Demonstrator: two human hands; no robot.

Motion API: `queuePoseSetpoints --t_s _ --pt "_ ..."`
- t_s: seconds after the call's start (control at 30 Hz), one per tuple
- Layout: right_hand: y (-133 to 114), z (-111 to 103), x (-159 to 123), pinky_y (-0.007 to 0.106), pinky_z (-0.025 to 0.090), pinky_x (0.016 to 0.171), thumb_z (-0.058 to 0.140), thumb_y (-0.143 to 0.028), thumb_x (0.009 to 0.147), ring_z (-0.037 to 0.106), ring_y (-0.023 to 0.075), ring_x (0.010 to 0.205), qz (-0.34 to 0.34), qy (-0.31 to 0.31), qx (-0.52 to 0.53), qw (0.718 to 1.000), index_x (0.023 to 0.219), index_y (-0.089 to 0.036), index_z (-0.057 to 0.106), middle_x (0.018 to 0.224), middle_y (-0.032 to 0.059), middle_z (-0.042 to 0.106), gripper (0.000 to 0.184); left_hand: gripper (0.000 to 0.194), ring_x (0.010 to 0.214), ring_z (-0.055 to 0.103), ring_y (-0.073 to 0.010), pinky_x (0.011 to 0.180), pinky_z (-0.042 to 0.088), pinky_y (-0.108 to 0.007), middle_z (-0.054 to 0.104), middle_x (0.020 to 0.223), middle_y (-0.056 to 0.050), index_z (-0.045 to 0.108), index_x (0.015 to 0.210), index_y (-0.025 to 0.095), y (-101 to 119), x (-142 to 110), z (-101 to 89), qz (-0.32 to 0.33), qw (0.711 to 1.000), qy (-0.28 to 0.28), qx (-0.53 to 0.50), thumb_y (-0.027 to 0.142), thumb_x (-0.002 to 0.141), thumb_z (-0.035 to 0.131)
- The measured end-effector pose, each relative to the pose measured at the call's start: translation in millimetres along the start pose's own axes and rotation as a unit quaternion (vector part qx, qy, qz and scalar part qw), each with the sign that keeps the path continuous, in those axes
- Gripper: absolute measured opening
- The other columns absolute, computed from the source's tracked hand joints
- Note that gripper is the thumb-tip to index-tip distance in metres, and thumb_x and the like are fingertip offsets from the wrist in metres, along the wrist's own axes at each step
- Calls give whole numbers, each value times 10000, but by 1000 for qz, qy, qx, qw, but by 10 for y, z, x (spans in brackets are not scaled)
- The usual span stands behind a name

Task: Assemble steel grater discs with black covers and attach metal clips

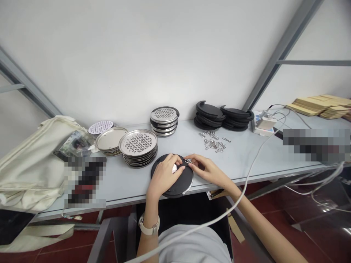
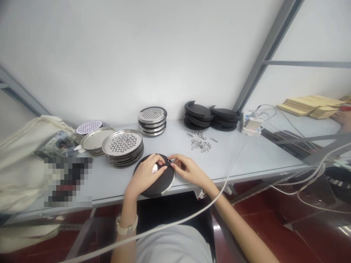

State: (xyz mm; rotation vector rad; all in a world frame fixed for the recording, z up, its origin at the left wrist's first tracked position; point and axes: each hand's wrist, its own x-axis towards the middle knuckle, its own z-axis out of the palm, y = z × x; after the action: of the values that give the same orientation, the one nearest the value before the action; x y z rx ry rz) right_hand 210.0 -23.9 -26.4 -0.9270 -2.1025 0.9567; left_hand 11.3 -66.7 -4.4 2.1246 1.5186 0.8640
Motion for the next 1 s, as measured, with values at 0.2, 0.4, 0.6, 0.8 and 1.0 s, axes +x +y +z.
queuePoseSetpoints --t_s 0.2,0.4,0.6,0.8,1.0 --pt "1 11 3 232 368 576 453 -332 937 446 118 609 -4 -6 -14 1000 1130 -189 584 687 -21 486 272 53 892 575 -147 819 431 -278 583 932 18 551 900 236 -2 0 0 2 1000 -2 0 281 871 545" --pt "4 26 1 232 363 581 442 -349 942 437 120 611 -2 -6 -26 1000 1134 -191 575 675 -25 471 282 56 886 578 -148 818 434 -279 584 928 19 556 900 238 6 -2 -8 2 1000 0 4 286 871 545" --pt "2 16 0 226 349 575 437 -329 948 415 109 586 -1 -4 -31 999 1143 -187 580 652 -38 439 280 59 886 576 -146 815 437 -277 583 925 17 562 902 235 3 -2 -2 2 1000 1 5 281 870 544" --pt "4 28 -4 232 378 602 439 -311 945 458 120 615 -7 -1 -49 999 1164 -197 601 726 -5 550 295 56 889 576 -141 822 435 -271 584 928 26 554 901 237 -6 3 10 3 1000 5 0 282 868 554" --pt "4 33 -4 241 391 605 418 -316 947 487 140 626 -7 -3 -65 998 1152 -198 600 729 9 582 298 60 886 577 -147 822 433 -279 586 930 21 552 900 237 -2 2 1 3 1000 3 -1 289 872 544"
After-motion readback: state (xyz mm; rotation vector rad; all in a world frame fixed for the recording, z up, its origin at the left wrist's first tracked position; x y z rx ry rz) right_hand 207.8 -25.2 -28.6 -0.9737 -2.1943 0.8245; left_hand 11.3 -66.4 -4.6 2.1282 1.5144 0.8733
